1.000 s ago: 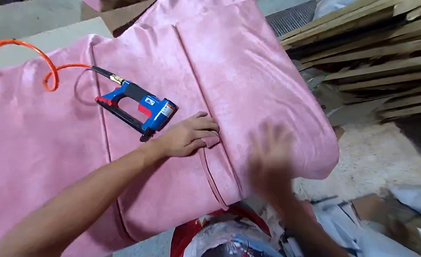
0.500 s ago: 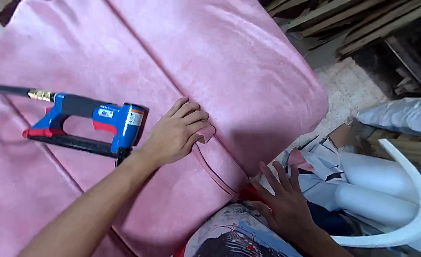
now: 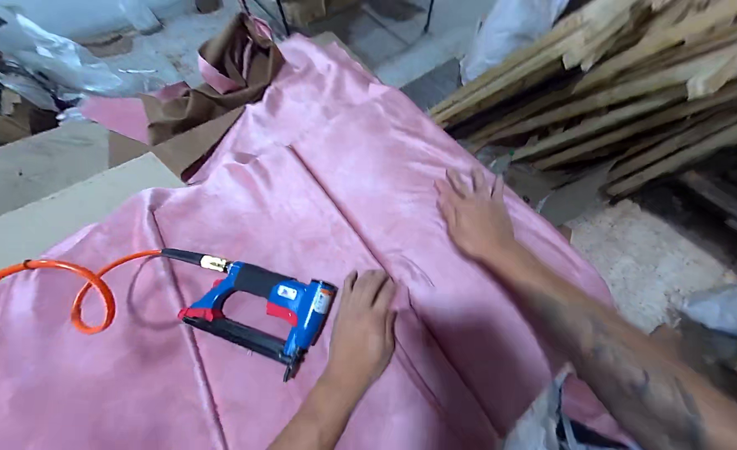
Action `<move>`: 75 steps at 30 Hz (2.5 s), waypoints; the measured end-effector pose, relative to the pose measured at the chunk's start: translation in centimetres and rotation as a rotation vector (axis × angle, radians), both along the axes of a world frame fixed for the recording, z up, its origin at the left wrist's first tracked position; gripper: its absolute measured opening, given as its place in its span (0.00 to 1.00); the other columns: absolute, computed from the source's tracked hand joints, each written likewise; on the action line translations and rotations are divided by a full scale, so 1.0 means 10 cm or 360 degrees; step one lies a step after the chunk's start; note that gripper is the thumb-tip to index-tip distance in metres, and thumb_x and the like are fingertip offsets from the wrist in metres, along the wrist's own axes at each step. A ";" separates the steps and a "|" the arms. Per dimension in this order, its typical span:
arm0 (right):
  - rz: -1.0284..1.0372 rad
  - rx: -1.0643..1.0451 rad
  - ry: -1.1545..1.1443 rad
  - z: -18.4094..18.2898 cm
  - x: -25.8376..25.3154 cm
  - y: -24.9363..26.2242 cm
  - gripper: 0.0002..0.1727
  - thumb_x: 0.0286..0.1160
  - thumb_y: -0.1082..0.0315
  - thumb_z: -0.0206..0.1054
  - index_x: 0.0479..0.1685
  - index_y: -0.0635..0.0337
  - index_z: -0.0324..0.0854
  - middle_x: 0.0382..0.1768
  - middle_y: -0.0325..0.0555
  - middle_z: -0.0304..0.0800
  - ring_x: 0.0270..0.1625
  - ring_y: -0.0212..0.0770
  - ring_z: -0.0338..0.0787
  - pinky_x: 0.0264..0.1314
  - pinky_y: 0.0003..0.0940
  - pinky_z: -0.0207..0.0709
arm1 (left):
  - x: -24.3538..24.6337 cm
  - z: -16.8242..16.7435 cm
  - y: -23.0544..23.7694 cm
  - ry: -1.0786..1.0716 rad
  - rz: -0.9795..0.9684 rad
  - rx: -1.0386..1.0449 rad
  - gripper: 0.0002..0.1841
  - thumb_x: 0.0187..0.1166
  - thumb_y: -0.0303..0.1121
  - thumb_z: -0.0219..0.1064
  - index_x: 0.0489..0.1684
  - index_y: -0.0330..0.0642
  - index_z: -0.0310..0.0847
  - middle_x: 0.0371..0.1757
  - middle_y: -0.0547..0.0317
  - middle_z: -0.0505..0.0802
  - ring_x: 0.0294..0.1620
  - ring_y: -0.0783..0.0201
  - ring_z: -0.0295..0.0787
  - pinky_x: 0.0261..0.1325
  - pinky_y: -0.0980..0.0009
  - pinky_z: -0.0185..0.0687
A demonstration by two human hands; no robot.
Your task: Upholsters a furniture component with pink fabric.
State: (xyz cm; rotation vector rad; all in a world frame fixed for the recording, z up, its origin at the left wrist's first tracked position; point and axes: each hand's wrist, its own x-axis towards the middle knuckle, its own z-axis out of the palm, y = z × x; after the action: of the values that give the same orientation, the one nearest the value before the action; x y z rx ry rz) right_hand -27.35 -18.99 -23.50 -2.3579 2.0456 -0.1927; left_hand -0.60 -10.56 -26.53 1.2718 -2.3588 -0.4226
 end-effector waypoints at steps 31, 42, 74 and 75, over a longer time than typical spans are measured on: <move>0.0377 0.0067 -0.0097 -0.31 0.86 -3.18 0.29 0.79 0.56 0.60 0.80 0.53 0.78 0.89 0.60 0.63 0.89 0.80 0.52 0.78 0.90 0.47 | -0.53 -0.05 -0.64 -0.0277 0.0766 0.0074 0.18 0.86 0.46 0.56 0.55 0.47 0.90 0.78 0.50 0.83 0.91 0.48 0.63 0.92 0.49 0.57; 0.0535 0.0248 -0.0020 -0.38 1.33 -3.52 0.26 0.74 0.51 0.63 0.67 0.52 0.88 0.92 0.50 0.61 0.93 0.74 0.47 0.76 0.94 0.39 | -0.55 -0.10 -0.67 -0.0234 0.0762 0.0023 0.18 0.85 0.47 0.54 0.51 0.50 0.90 0.83 0.44 0.78 0.91 0.44 0.60 0.92 0.48 0.56; 0.0870 0.0290 0.0219 0.01 2.08 -1.79 0.35 0.83 0.64 0.57 0.91 0.64 0.59 0.94 0.52 0.53 0.96 0.61 0.47 0.82 0.90 0.35 | -0.83 -0.04 -1.03 -0.0104 0.1067 0.0077 0.20 0.83 0.38 0.53 0.53 0.39 0.91 0.71 0.29 0.87 0.82 0.33 0.74 0.90 0.41 0.55; 0.0870 0.0310 0.0211 -0.09 2.12 -1.97 0.36 0.83 0.64 0.55 0.91 0.65 0.58 0.94 0.53 0.53 0.97 0.59 0.46 0.82 0.90 0.34 | -0.83 -0.04 -1.03 -0.0084 0.1057 0.0102 0.18 0.82 0.37 0.55 0.51 0.40 0.91 0.74 0.27 0.83 0.84 0.32 0.71 0.90 0.41 0.55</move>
State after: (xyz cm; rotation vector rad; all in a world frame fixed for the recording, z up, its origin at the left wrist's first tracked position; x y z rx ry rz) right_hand -6.12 -38.67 -24.43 -2.7369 1.3027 0.1670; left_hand -8.95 -20.88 -26.95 1.9980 -1.8137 -0.2475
